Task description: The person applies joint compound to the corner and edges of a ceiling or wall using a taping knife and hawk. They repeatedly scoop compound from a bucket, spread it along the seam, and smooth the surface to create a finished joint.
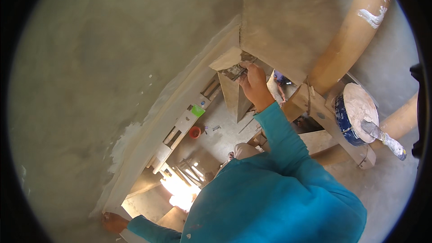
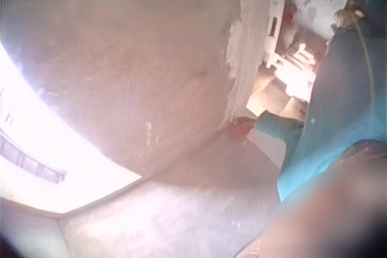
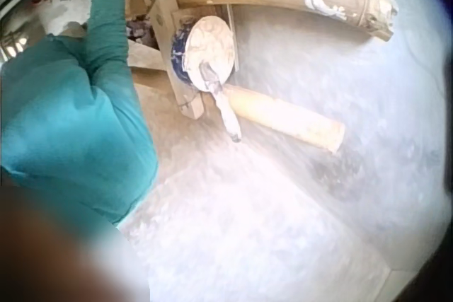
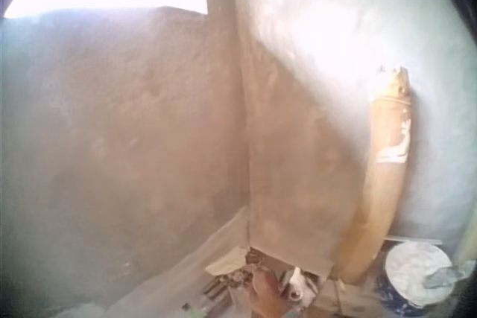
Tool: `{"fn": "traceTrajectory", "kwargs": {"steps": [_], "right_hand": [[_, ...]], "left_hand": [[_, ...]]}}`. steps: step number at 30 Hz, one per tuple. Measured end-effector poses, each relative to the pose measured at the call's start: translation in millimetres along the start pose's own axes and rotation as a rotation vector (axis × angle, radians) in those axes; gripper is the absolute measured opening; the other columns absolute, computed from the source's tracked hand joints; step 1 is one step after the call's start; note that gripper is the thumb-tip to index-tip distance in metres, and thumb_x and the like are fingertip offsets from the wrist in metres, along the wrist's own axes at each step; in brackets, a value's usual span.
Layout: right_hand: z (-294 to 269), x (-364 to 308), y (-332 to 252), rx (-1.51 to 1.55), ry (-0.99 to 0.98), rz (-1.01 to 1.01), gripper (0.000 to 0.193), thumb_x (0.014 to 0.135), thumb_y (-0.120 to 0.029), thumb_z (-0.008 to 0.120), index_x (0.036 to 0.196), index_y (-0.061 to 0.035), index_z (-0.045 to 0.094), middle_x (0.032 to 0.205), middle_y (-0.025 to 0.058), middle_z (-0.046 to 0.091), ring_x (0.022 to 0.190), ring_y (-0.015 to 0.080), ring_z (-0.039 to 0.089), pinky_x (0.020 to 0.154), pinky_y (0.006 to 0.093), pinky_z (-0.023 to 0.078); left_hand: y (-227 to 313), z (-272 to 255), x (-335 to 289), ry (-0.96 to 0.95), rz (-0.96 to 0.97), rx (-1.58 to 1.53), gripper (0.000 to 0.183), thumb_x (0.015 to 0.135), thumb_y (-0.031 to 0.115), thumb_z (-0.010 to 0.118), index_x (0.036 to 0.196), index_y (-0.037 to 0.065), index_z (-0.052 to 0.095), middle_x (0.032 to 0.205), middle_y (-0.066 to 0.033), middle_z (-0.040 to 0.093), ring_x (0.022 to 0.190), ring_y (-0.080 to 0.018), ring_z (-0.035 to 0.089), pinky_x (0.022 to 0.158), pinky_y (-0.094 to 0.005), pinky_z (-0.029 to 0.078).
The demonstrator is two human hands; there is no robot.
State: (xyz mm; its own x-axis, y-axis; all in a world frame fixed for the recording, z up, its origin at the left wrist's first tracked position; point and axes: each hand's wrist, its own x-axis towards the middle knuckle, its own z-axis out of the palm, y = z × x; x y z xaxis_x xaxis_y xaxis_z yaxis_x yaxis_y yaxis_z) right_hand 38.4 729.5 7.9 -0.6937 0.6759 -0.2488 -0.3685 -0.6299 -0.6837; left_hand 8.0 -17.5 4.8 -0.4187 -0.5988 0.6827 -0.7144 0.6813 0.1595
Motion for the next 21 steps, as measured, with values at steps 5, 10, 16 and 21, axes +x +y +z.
{"fn": "traceTrajectory", "kwargs": {"steps": [5, 10, 16, 21], "right_hand": [[-8, 24, 8, 0.044, -0.1, 0.294, 0.013, 0.092, -0.01, 0.053, 0.098, -0.0016, 0.06, 0.083, 0.006, 0.064, 0.062, 0.0145, 0.059, 0.048, 0.0248, 0.05], [-4, 44, 10, 0.066, -0.102, 0.438, 0.01, 0.09, -0.01, 0.053, 0.09, -0.0005, 0.056, 0.072, 0.0057, 0.057, 0.053, 0.0123, 0.053, 0.041, 0.0206, 0.045], [0, 57, 17, 0.053, -0.1, 0.446, 0.012, 0.091, -0.01, 0.051, 0.086, 0.0008, 0.053, 0.072, 0.0082, 0.056, 0.055, 0.0136, 0.055, 0.045, 0.0221, 0.052], [4, 107, 25, 0.238, -0.117, 0.524, 0.021, 0.097, -0.014, 0.047, 0.09, 0.0044, 0.054, 0.075, 0.01, 0.059, 0.062, 0.0168, 0.061, 0.055, 0.0235, 0.06]], "left_hand": [[7, -6, -6, 0.046, 0.018, 0.074, 0.033, 0.089, 0.038, 0.06, 0.108, 0.016, 0.076, 0.107, -0.0058, 0.07, 0.091, -0.0273, 0.069, 0.073, -0.0425, 0.057], [19, -21, -9, -0.038, -0.056, 0.078, 0.034, 0.09, 0.038, 0.059, 0.112, 0.017, 0.074, 0.108, -0.0057, 0.069, 0.092, -0.0278, 0.069, 0.074, -0.0435, 0.057], [19, -17, -8, 0.019, -0.037, 0.076, 0.034, 0.09, 0.039, 0.057, 0.111, 0.018, 0.075, 0.111, -0.0057, 0.068, 0.093, -0.0274, 0.069, 0.073, -0.0442, 0.057], [13, -6, -8, 0.045, -0.071, 0.1, 0.036, 0.089, 0.04, 0.057, 0.112, 0.018, 0.074, 0.112, -0.0048, 0.069, 0.094, -0.027, 0.069, 0.074, -0.0437, 0.057]]}}
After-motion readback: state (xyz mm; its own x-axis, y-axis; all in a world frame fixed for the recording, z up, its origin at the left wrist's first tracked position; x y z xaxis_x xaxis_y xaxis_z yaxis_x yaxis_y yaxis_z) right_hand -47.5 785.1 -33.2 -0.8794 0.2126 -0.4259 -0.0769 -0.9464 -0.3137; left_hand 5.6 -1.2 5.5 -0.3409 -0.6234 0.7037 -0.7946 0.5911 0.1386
